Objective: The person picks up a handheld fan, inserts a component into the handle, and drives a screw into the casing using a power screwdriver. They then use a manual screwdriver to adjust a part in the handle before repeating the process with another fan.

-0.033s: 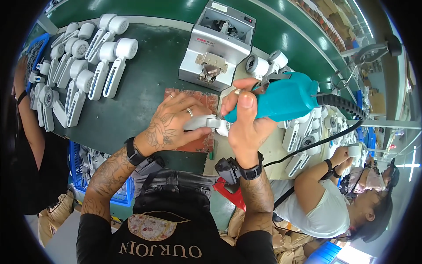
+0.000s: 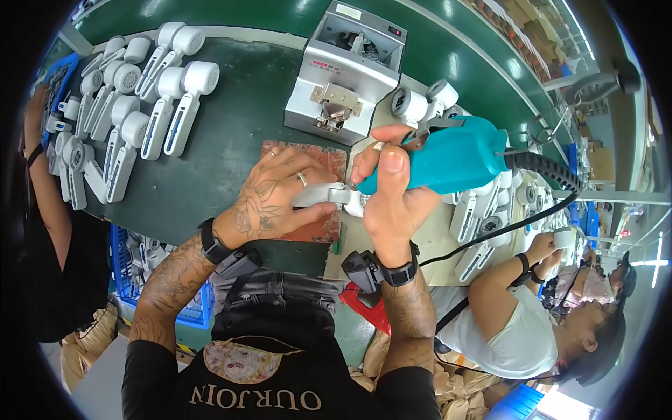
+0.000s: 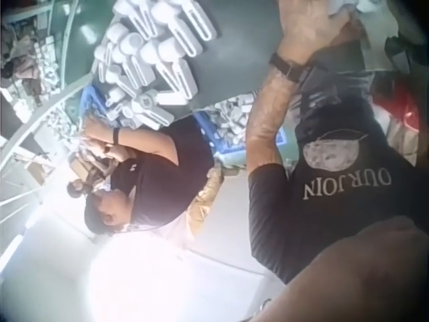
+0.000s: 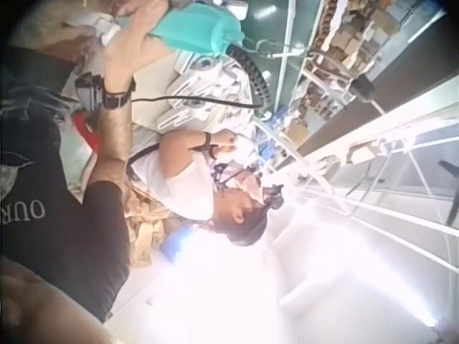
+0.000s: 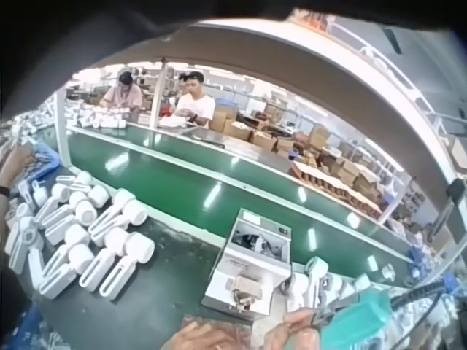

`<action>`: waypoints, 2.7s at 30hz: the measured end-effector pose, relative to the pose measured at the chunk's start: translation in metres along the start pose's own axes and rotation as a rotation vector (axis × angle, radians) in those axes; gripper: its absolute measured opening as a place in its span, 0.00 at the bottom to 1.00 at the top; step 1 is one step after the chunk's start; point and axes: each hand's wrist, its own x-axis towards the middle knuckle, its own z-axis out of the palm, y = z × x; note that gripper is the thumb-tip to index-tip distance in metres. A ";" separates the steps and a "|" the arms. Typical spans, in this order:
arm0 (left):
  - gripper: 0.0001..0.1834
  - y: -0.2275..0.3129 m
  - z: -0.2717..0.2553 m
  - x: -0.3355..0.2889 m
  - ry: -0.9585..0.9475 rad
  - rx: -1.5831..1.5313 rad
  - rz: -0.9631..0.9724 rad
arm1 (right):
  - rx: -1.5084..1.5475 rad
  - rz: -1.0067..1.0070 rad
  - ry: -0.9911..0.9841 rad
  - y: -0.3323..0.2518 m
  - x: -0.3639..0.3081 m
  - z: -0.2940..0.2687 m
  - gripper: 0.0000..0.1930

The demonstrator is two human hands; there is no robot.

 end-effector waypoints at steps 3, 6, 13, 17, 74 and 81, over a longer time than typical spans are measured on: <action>0.18 0.001 0.000 -0.001 -0.038 -0.012 -0.041 | 0.003 -0.018 -0.033 0.005 0.000 -0.003 0.29; 0.18 0.003 0.000 0.001 -0.029 0.044 -0.005 | 0.030 -0.027 -0.071 0.013 -0.003 -0.002 0.26; 0.19 0.003 0.003 0.000 -0.016 0.125 0.041 | 0.041 -0.052 -0.131 0.013 -0.003 -0.001 0.22; 0.18 0.005 0.002 0.000 0.000 0.153 0.033 | 0.011 -0.025 -0.116 0.018 -0.002 0.001 0.22; 0.21 0.015 -0.039 -0.042 -0.025 0.045 0.124 | 0.353 -0.229 0.101 -0.052 -0.075 -0.031 0.27; 0.22 -0.106 -0.177 -0.099 0.606 0.530 -0.398 | 0.160 -0.143 0.254 -0.030 -0.110 -0.063 0.29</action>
